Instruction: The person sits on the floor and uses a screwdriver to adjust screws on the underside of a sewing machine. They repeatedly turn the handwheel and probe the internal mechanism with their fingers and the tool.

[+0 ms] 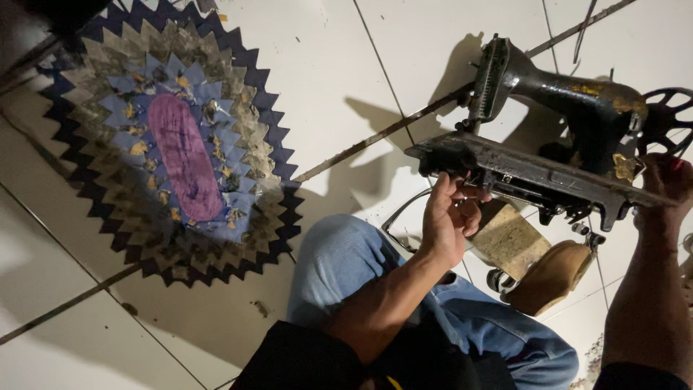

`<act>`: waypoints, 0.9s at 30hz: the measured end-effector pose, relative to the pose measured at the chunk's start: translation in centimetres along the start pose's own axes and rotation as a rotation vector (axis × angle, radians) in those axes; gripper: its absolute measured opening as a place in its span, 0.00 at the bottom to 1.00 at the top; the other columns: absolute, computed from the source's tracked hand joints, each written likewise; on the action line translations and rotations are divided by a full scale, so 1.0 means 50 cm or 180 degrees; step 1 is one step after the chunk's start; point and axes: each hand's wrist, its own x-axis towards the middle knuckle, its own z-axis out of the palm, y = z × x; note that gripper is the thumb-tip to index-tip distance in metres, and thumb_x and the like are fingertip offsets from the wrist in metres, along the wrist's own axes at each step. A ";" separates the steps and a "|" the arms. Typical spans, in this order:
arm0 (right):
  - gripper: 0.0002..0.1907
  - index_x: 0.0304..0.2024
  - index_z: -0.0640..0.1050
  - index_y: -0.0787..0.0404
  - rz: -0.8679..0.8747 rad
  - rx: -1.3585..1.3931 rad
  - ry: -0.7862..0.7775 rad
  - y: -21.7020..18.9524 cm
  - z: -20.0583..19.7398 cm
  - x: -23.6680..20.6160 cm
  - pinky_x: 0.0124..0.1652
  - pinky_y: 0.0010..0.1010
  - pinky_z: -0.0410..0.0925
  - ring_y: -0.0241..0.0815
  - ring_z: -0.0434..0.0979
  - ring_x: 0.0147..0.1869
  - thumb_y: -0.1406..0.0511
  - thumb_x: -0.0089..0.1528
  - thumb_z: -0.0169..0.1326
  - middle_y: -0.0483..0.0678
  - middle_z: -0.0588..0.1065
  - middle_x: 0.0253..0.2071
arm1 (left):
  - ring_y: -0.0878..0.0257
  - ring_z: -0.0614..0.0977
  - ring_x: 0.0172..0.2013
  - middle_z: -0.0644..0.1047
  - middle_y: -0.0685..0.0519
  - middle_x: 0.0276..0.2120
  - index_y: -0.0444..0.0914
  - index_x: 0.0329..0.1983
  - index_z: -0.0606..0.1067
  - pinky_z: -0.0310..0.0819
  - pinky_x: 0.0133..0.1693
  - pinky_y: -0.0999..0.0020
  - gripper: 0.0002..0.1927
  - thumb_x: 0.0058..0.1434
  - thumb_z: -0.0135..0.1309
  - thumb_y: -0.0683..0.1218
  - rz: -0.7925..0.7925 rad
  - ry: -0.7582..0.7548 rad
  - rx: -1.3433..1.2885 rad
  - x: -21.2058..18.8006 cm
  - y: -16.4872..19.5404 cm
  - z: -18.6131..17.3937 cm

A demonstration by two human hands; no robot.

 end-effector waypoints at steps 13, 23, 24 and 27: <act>0.05 0.37 0.75 0.59 0.0764 0.0283 0.0116 -0.011 -0.010 0.008 0.30 0.21 0.60 0.30 0.70 0.33 0.69 0.69 0.50 0.41 0.74 0.34 | 0.72 0.68 0.16 0.79 0.53 0.31 0.43 0.49 0.69 0.55 0.16 0.75 0.23 0.76 0.35 0.64 -0.0261 0.0313 0.0030 0.007 0.003 0.012; 0.08 0.52 0.81 0.58 0.0999 -0.0787 0.0590 -0.027 -0.003 0.023 0.36 0.22 0.64 0.29 0.70 0.36 0.66 0.71 0.63 0.38 0.77 0.40 | 0.71 0.65 0.14 0.79 0.52 0.28 0.38 0.46 0.71 0.54 0.15 0.75 0.27 0.78 0.30 0.62 -0.0330 0.0582 -0.0056 0.019 0.012 0.022; 0.08 0.53 0.81 0.59 0.0863 -0.0765 0.0500 -0.027 -0.003 0.021 0.38 0.21 0.66 0.29 0.72 0.39 0.68 0.71 0.62 0.38 0.78 0.42 | 0.71 0.66 0.14 0.79 0.52 0.29 0.37 0.45 0.70 0.55 0.15 0.75 0.27 0.78 0.30 0.62 -0.0296 0.0603 -0.0078 0.019 0.011 0.022; 0.04 0.48 0.79 0.64 0.0689 -0.0594 0.0293 -0.029 -0.002 0.016 0.45 0.23 0.68 0.31 0.75 0.41 0.70 0.71 0.59 0.41 0.80 0.43 | 0.72 0.65 0.14 0.79 0.52 0.28 0.37 0.44 0.71 0.56 0.16 0.74 0.28 0.78 0.29 0.62 -0.0416 0.0591 -0.0002 0.016 0.012 0.022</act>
